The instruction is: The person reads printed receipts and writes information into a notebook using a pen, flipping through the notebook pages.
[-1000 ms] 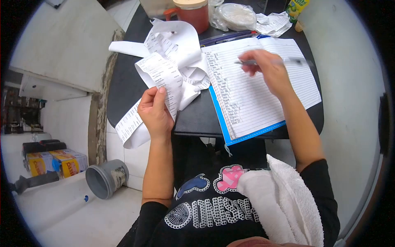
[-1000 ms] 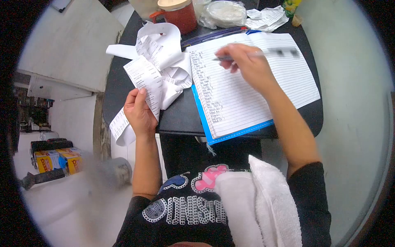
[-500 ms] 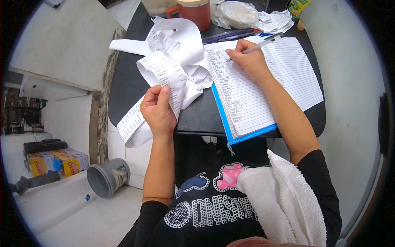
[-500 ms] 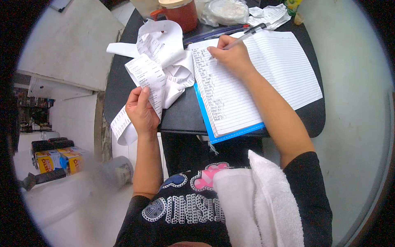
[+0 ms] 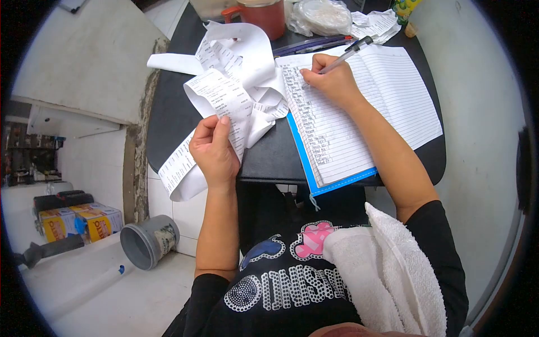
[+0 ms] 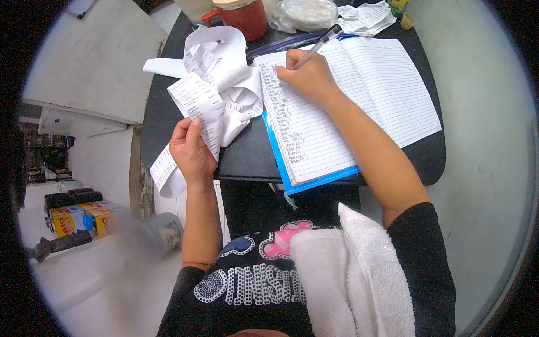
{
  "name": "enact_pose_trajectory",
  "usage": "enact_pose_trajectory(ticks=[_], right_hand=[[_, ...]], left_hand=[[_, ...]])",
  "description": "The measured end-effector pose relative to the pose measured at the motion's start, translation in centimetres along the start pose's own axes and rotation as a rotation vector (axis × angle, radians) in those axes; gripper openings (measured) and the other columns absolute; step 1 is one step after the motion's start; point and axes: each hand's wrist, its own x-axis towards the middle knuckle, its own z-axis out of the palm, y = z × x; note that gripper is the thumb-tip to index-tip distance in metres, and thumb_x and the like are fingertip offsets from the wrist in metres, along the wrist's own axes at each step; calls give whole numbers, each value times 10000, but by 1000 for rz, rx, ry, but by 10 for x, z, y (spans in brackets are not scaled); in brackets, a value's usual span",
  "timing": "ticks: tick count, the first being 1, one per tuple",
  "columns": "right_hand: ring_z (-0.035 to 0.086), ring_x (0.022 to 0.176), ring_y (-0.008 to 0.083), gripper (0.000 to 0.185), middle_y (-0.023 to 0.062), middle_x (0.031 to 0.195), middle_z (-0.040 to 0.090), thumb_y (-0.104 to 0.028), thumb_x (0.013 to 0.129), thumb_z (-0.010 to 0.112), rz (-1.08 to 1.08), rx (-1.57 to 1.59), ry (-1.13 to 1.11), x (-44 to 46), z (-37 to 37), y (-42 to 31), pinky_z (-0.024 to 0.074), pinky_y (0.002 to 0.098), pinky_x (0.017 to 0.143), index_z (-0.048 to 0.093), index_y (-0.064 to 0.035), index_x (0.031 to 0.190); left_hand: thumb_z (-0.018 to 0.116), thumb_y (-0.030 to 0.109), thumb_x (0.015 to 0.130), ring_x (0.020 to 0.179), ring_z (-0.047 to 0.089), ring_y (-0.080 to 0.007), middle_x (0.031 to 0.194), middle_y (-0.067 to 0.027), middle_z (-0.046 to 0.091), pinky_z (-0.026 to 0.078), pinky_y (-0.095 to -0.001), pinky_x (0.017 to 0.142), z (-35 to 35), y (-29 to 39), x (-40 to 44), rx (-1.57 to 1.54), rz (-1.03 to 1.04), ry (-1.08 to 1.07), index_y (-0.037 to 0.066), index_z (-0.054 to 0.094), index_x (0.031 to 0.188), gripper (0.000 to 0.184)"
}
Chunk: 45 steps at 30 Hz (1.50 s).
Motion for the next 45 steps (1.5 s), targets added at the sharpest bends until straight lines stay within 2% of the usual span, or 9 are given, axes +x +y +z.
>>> enact_pose_trajectory(ticks=[15,18,21,24,27,30,37,42,45], right_hand=[[467,482,168,251,101,494,481,-203,662,609,-14,-81,23,1,-1,1,389,311,486,467,-14,579],[340,494,70,298,0,493,383,-163,706,620,0,-29,58,1,0,3,296,259,448,394,-42,553],[341,492,73,293,5,488,378,-161,708,614,-26,-62,44,1,-1,0,297,259,449,396,-41,553],[464,481,177,235,100,489,470,-193,659,597,-15,-99,29,1,-2,1,390,312,491,465,-16,579],[358,479,71,302,-3,474,384,-178,725,621,-27,-83,42,0,-2,1,301,254,436,408,-50,553],[386,469,59,308,-22,483,421,-208,774,627,92,118,59,4,-3,8,314,230,426,435,-67,578],[538,649,68,220,50,825,628,-266,907,480,-28,473,-60,1,-14,-24,436,187,563,531,-54,879],[544,695,75,151,38,784,593,-181,831,581,-20,436,-390,-25,-3,-95,422,186,606,480,-70,814],[477,627,66,232,-3,685,510,-144,740,675,-43,506,-383,-40,13,-112,384,197,542,453,-81,764]], left_hand=[[570,-27,806,747,577,-123,849,-107,616,463,-242,736,6,2,-1,-14,-14,23,-49,572,861,59],[571,-24,807,749,577,-124,853,-109,616,463,-243,738,5,2,-1,-30,-19,23,-49,571,862,61],[572,-24,806,751,578,-123,855,-109,616,462,-242,737,4,1,0,-27,-19,27,-48,571,862,61],[574,-25,804,748,577,-121,853,-107,617,461,-238,733,4,0,0,-26,-11,23,-45,571,859,58],[576,-25,801,741,572,-114,840,-97,613,460,-234,727,3,1,1,-42,-27,26,-38,572,855,55],[578,-25,799,733,567,-106,821,-79,607,458,-227,719,1,-3,2,-58,-51,32,-28,576,850,51],[580,-11,805,738,582,-120,851,-106,624,467,-224,700,6,15,-7,-153,-142,14,-58,585,858,72],[577,-5,806,744,595,-136,857,-114,624,482,-242,710,13,34,-16,-212,-215,-15,-65,581,878,93],[579,-4,803,746,595,-136,855,-113,624,484,-245,710,16,43,-21,-245,-225,-60,-60,580,882,97]])
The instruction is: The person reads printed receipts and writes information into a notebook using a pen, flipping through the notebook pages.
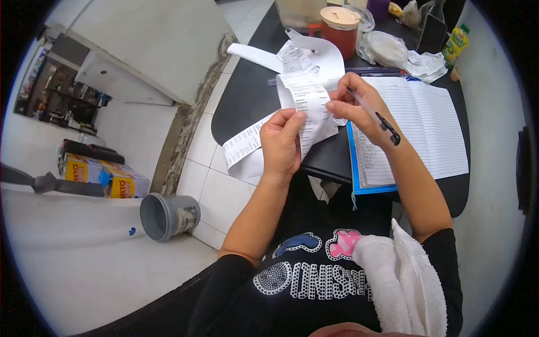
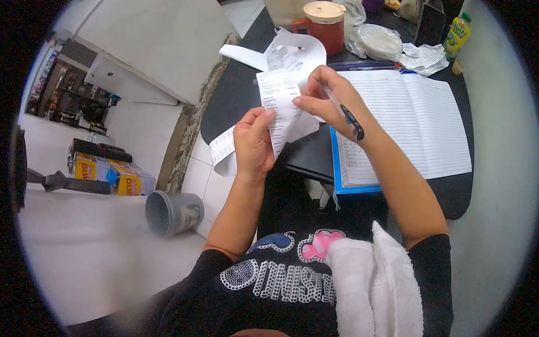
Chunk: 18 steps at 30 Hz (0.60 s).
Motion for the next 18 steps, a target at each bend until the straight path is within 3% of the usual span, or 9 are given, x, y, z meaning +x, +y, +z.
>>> enact_pose_trajectory(ticks=[1,13,18], right_hand=[[431,610,62,240,-16,670,468,-100,716,678,11,47,-24,0,5,1,366,202,545,445,-79,769],[430,626,70,243,-7,678,456,-75,682,659,-116,55,58,-3,25,10,366,202,560,439,-64,785],[401,605,28,258,-29,701,444,-57,687,661,-125,59,57,-5,23,7,349,159,547,432,-94,801]], left_hand=[[580,-3,801,747,596,-136,854,-113,623,487,-248,709,1,2,-2,0,-6,-3,-55,581,877,92],[578,-13,798,733,598,-132,852,-109,627,491,-242,691,0,8,-11,17,38,14,-53,584,882,93],[569,-19,802,745,599,-135,868,-115,627,486,-242,700,2,8,-12,14,53,12,-59,581,888,95]])
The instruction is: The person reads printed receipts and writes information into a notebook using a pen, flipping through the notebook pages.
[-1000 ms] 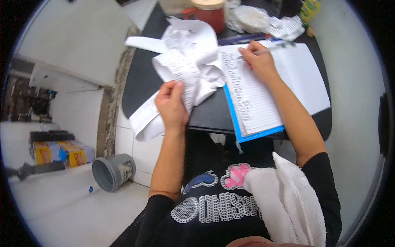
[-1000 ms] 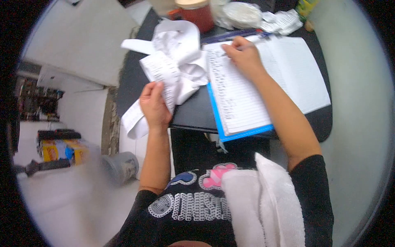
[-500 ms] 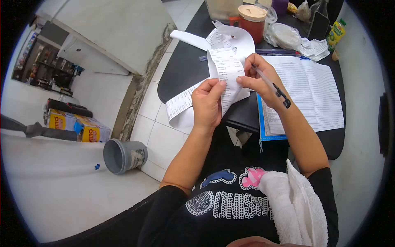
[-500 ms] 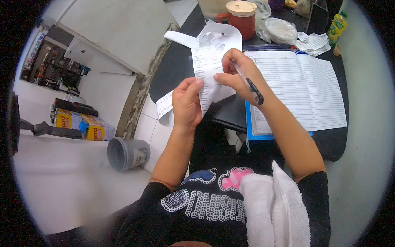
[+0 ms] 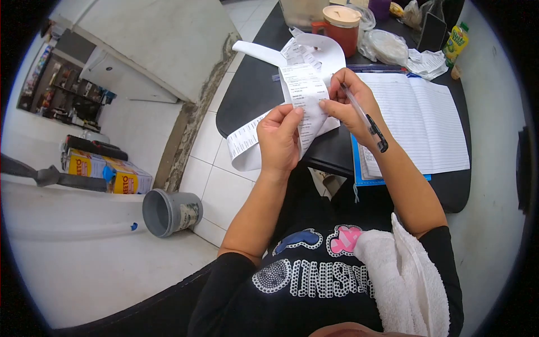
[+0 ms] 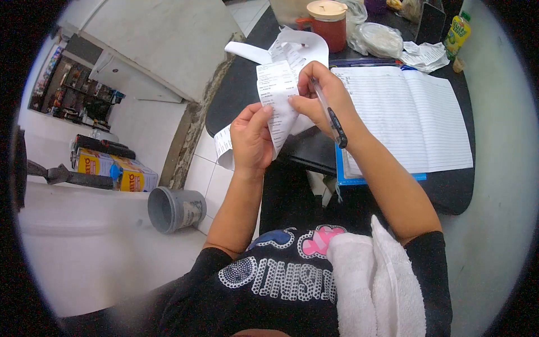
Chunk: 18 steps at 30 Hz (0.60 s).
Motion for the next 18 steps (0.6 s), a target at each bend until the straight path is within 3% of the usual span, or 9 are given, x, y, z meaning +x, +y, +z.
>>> enact_pose_trajectory(ticks=[4,7,13,16,18], right_hand=[[397,600,28,252,-32,701,442,-56,688,658,-12,-4,32,-2,2,-2,347,158,546,435,-95,800],[446,644,70,238,0,713,465,-44,689,652,18,10,50,-2,2,-4,395,204,579,440,-65,795],[446,647,60,241,-8,716,460,-38,694,657,32,-8,95,-1,2,-5,394,199,581,437,-65,788],[441,646,55,242,-12,715,456,-35,693,658,31,19,103,-1,2,-1,386,196,576,436,-66,785],[436,643,53,244,-14,714,455,-35,692,659,12,14,115,0,3,3,379,193,575,436,-66,786]], left_hand=[[562,-25,803,750,599,-136,869,-115,627,482,-239,703,-1,-1,-1,-16,-6,-33,-61,581,889,96],[511,-8,826,802,621,-215,913,-175,608,521,-327,750,-7,-5,1,27,17,-49,-76,542,935,132],[523,-11,819,828,615,-214,930,-173,611,505,-330,781,-8,-4,0,85,4,-56,-76,549,942,141],[557,-24,804,725,585,-107,853,-102,624,469,-216,679,0,-3,-3,45,18,-29,-69,576,912,119],[557,-23,804,726,586,-109,854,-105,624,470,-217,679,-1,-3,-3,40,21,-22,-71,575,911,118]])
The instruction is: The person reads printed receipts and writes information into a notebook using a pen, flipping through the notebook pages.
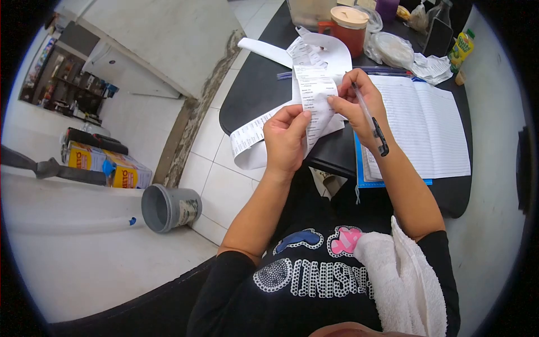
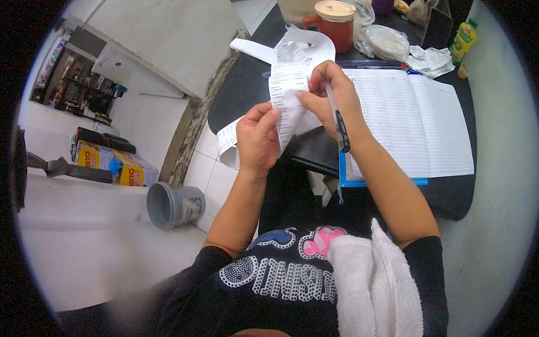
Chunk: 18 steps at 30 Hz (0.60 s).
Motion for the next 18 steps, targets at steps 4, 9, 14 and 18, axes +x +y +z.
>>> enact_pose_trajectory(ticks=[4,9,14,18], right_hand=[[427,642,54,243,-17,713,451,-37,691,657,-14,28,7,-1,1,0,371,189,578,439,-66,793],[426,652,52,243,-18,717,450,-40,691,658,-35,8,30,0,1,2,374,191,590,443,-64,802],[425,645,40,248,-24,713,449,-35,698,660,-47,27,27,0,0,2,370,179,585,439,-73,804],[416,629,19,252,-35,710,445,-20,712,654,-37,31,27,0,0,2,350,151,572,431,-91,806]], left_hand=[[554,-28,804,727,587,-113,855,-108,623,471,-220,679,2,0,-1,0,18,15,-77,572,907,116],[522,32,841,731,589,-125,854,-112,620,471,-227,691,-1,2,-3,-1,-12,8,-80,575,912,143],[480,96,875,757,591,-136,856,-109,620,468,-242,720,-3,1,-3,8,0,-7,-80,581,908,206],[471,100,880,769,591,-140,860,-111,620,466,-250,731,-3,2,-4,-1,1,-30,-81,583,902,213]])
